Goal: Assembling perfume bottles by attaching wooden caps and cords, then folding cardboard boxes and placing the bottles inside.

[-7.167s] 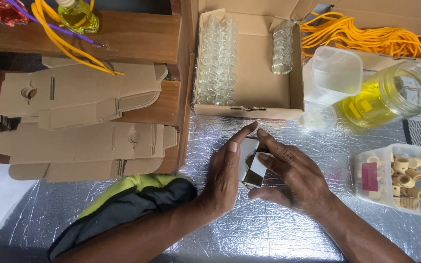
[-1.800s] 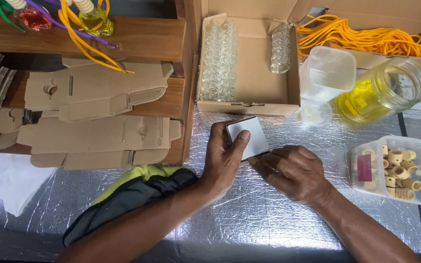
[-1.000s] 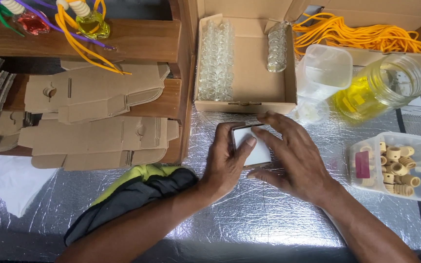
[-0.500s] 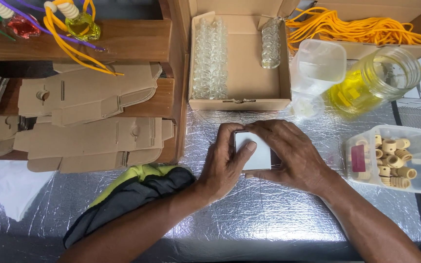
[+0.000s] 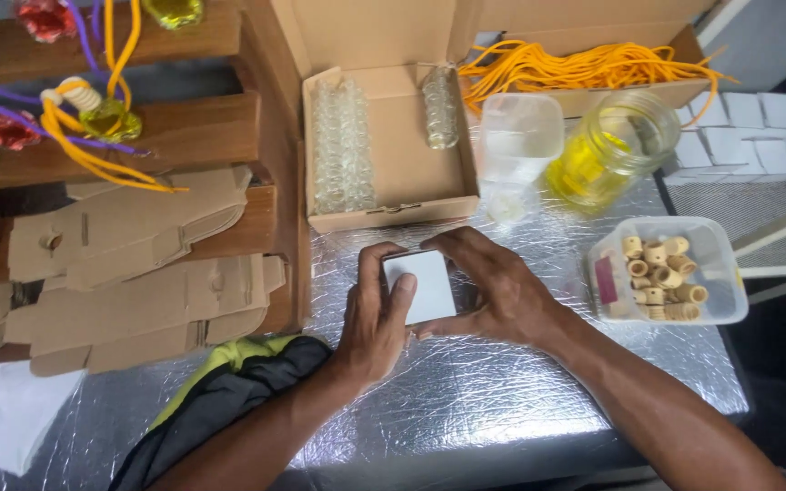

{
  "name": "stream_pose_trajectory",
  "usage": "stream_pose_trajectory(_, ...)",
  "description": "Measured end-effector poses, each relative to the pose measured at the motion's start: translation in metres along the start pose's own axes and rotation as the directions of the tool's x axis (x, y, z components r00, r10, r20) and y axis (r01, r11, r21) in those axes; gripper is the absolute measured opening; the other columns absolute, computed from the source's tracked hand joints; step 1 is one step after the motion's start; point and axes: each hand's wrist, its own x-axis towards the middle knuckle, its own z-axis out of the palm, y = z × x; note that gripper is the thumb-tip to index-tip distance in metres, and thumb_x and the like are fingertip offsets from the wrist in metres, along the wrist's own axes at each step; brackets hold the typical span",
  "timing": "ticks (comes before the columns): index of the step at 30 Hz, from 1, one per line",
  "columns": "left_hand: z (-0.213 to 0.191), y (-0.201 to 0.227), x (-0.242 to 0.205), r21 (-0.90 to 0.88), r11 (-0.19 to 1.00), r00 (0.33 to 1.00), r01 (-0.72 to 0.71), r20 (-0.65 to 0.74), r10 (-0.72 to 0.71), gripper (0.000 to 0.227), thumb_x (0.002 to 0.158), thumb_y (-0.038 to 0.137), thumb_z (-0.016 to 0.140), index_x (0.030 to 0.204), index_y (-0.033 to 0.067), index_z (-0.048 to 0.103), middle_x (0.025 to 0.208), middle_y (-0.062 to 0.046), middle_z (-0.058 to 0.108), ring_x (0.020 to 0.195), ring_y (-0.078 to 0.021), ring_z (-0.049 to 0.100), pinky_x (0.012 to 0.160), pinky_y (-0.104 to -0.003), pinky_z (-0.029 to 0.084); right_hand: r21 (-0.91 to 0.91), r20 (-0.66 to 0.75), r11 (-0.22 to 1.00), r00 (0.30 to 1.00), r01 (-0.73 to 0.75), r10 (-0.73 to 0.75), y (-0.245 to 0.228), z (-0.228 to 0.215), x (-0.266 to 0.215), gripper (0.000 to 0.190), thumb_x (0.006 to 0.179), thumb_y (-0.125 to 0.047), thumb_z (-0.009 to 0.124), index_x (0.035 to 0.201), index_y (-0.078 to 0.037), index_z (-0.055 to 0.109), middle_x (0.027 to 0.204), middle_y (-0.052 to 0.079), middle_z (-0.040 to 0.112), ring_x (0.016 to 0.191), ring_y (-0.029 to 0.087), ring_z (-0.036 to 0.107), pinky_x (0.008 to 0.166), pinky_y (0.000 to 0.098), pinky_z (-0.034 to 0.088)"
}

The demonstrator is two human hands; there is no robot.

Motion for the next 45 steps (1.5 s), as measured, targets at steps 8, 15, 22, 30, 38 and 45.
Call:
stream_pose_trajectory(8, 0.004, -0.017, 0.006, 0.18, 0.944, 0.952, -0.277, -0.079, 0.295, 0.041, 0.098, 0.024, 0.055, 0.127, -0.0048, 0.046, 0.066, -0.014, 0.064, 0.045, -0.0249, 0.067, 0.043, -0.032, 0.051, 0.027, -0.062, 0.996, 0.994, 0.088, -0.086, -0.001, -0.007, -0.004, 0.093, 0.065, -0.054, 0.093, 0.125, 0.009, 0.059, 0.094, 0.025, 0.063, 0.071, 0.038, 0.07, 0.063, 0.0504, 0.063)
stream_pose_trajectory(15, -0.003, -0.004, 0.0, 0.379, 0.822, 0.844, -0.424, -0.163, 0.511, 0.044, 0.1, 0.025, 0.051, 0.129, -0.0071, 0.049, 0.089, -0.015, 0.06, 0.063, -0.0269, 0.068, 0.051, -0.031, 0.054, 0.507, -0.026, 0.86, 0.997, -0.054, 0.078, -0.058, -0.015, -0.011, 0.095, 0.08, -0.042, 0.08, 0.152, 0.002, 0.037, 0.131, 0.036, 0.054, 0.105, 0.053, 0.067, 0.083, 0.0631, 0.061)
stream_pose_trajectory(22, 0.041, 0.074, -0.027, 0.442, 0.873, 0.977, -0.205, 0.035, 0.211, 0.083, 0.094, 0.069, 0.04, 0.154, 0.0121, 0.031, 0.104, -0.02, 0.075, 0.082, -0.0269, 0.077, 0.06, -0.036, 0.061, 0.456, -0.136, 0.867, 0.947, -0.2, 0.29, -0.091, -0.037, -0.07, 0.068, 0.099, -0.024, 0.066, 0.157, -0.014, 0.032, 0.14, 0.027, 0.06, 0.113, 0.039, 0.072, 0.088, 0.0443, 0.07)
stream_pose_trajectory(30, 0.098, 0.072, -0.018, 0.304, 0.89, 0.936, -0.339, 0.205, 0.287, 0.054, 0.108, 0.035, 0.036, 0.09, 0.0065, 0.078, 0.091, -0.007, 0.082, 0.089, -0.023, 0.08, 0.076, -0.035, 0.064, 0.626, -0.504, 0.736, 0.586, -0.258, 0.634, -0.061, -0.119, -0.186, 0.04, 0.1, -0.017, 0.058, 0.136, -0.008, 0.044, 0.113, 0.008, 0.067, 0.09, 0.016, 0.063, 0.072, 0.0287, 0.055)
stream_pose_trajectory(38, 0.152, 0.052, -0.009, 0.09, 0.956, 0.928, -0.279, 0.282, 0.245, 0.054, 0.111, 0.02, 0.03, 0.161, 0.0051, 0.012, 0.094, -0.017, 0.082, 0.073, -0.0247, 0.083, 0.07, -0.034, 0.073, 0.361, -0.855, 0.819, 0.193, -0.446, 0.482, 0.021, -0.203, -0.256, 0.042, 0.107, -0.036, 0.06, 0.134, -0.005, 0.068, 0.118, 0.007, 0.07, 0.104, 0.016, 0.065, 0.078, 0.0254, 0.05)
stream_pose_trajectory(45, 0.182, 0.129, 0.034, 0.203, 0.795, 0.698, -0.571, 0.63, 0.34, 0.067, 0.098, -0.003, 0.034, 0.161, 0.0025, 0.012, 0.154, -0.028, 0.041, 0.137, -0.0403, 0.053, 0.107, -0.042, 0.05, 0.453, -0.802, 0.704, 0.094, -0.547, 0.59, 0.147, -0.263, -0.256, 0.043, 0.099, -0.023, 0.053, 0.137, -0.011, 0.067, 0.123, 0.009, 0.07, 0.098, 0.02, 0.07, 0.062, 0.0298, 0.06)
